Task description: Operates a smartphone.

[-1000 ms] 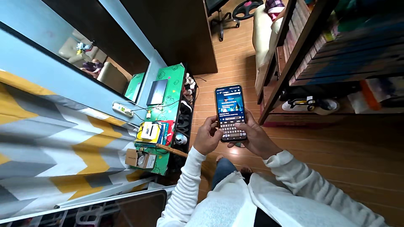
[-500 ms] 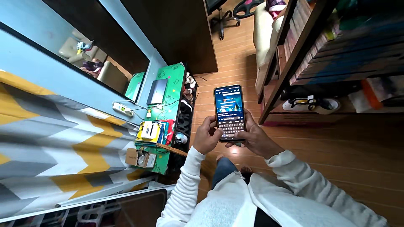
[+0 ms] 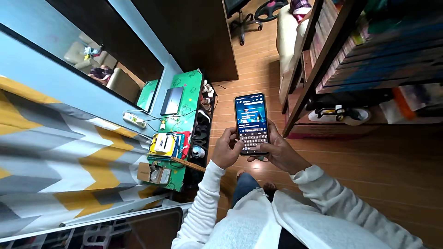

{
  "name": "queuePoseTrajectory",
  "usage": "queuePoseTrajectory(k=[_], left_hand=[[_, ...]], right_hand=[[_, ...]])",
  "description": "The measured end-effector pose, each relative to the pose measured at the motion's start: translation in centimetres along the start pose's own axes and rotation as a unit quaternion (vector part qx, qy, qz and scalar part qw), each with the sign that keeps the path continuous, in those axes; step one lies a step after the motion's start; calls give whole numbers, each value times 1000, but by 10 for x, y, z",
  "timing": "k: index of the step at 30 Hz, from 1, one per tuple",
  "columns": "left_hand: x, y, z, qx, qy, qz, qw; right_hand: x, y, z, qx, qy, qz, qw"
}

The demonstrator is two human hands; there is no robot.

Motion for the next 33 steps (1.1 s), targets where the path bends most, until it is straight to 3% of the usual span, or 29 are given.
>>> queuePoseTrajectory(k=[7, 12, 33], left_hand=[[7, 0, 0, 16, -4, -1, 1000], [9, 2, -2, 26, -14, -20, 999], [8, 1, -2, 16, 3, 1, 1000]], right_hand=[[1, 4, 0, 9, 9, 15, 1000], [2, 7, 1, 12, 26, 74, 997], [8, 6, 3, 8, 16, 24, 1000]])
Point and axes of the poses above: each hand's wrist, its own x-axis away from the middle knuckle, its own y-axis out of the palm, z = x × y, the point moved 3 cm from there along -x, towards the middle knuckle, and after that the axes turned 4 degrees about -z, right-handed, at the moved point
